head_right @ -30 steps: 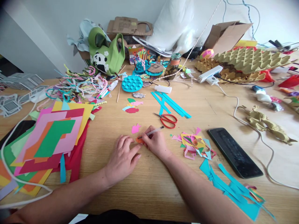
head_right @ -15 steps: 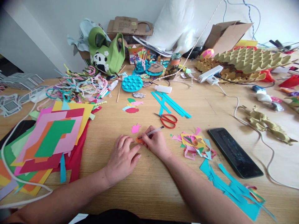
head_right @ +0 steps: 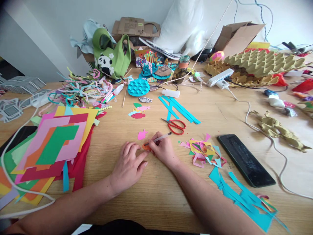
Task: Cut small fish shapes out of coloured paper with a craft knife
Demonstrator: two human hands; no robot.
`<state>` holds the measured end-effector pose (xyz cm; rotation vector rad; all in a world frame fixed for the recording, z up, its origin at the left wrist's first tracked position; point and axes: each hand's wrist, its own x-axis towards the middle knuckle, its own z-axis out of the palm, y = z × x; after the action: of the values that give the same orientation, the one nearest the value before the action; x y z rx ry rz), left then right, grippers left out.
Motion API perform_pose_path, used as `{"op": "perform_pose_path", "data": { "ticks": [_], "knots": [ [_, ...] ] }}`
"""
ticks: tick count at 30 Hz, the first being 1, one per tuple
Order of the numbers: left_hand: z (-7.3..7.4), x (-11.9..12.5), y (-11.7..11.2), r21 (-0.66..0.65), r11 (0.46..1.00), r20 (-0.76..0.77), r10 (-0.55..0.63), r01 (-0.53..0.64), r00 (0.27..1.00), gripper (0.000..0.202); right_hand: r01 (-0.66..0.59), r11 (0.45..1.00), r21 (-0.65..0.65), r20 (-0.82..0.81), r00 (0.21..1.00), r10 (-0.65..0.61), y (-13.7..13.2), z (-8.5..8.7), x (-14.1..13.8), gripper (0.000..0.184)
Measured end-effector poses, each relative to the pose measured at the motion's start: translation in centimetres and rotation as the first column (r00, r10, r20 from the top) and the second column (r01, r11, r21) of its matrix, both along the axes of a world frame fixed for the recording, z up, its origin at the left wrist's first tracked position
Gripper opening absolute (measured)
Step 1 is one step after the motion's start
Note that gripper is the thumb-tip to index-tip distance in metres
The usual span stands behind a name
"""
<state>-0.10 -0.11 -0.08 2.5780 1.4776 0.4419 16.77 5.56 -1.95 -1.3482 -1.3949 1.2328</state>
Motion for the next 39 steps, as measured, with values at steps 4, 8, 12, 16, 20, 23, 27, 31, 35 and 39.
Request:
{"op": "perform_pose_path", "data": {
  "ticks": [4, 8, 12, 16, 20, 23, 27, 31, 35, 39],
  "knots": [
    [0.01, 0.06, 0.07, -0.002, 1.0, -0.006, 0.001, -0.001, 1.0, 0.03, -0.011, 1.0, 0.01, -0.003, 1.0, 0.011, -0.02, 0.04, 0.05, 0.02],
    [0.07, 0.09, 0.08, -0.01, 1.0, -0.011, 0.001, -0.001, 1.0, 0.03, -0.014, 1.0, 0.012, -0.005, 1.0, 0.014, -0.01, 0.11, 0.1, 0.019],
    [0.03, 0.04, -0.01, -0.005, 1.0, -0.01, 0.003, -0.003, 1.0, 0.031, 0.0, 1.0, 0.007, -0.001, 1.0, 0.0, 0.05, -0.01, 0.06, 0.018],
    [-0.06, 0.01, -0.03, 0.002, 1.0, -0.006, 0.002, -0.002, 1.0, 0.031, 0.015, 1.0, 0.001, -0.004, 1.0, -0.015, 0.08, -0.15, 0.03, 0.019],
    [-0.04, 0.04, 0.03, 0.006, 1.0, -0.002, 0.003, -0.003, 1.0, 0.03, 0.013, 1.0, 0.004, 0.0, 1.0, -0.013, 0.07, -0.29, 0.11, 0.018],
    [-0.02, 0.06, 0.05, 0.004, 1.0, 0.0, 0.004, -0.004, 1.0, 0.03, 0.007, 1.0, 0.0, -0.001, 1.0, -0.007, 0.05, -0.38, 0.18, 0.018],
    [-0.05, 0.07, 0.03, -0.005, 1.0, 0.002, 0.005, -0.005, 1.0, 0.03, -0.001, 1.0, 0.012, -0.001, 1.0, 0.001, 0.06, -0.39, 0.17, 0.019],
    [-0.06, 0.05, 0.02, 0.002, 1.0, 0.001, 0.005, -0.005, 1.0, 0.03, -0.005, 1.0, 0.019, -0.007, 1.0, 0.005, 0.1, -0.32, 0.09, 0.019],
    [-0.09, 0.0, 0.02, 0.003, 1.0, 0.002, 0.004, -0.004, 1.0, 0.031, 0.001, 1.0, 0.019, -0.005, 1.0, 0.0, 0.05, -0.29, 0.09, 0.019],
    [-0.1, -0.02, 0.01, 0.006, 1.0, -0.002, 0.002, -0.002, 1.0, 0.031, 0.01, 1.0, 0.012, 0.004, 1.0, -0.01, 0.0, -0.21, 0.06, 0.018]
  ]
}}
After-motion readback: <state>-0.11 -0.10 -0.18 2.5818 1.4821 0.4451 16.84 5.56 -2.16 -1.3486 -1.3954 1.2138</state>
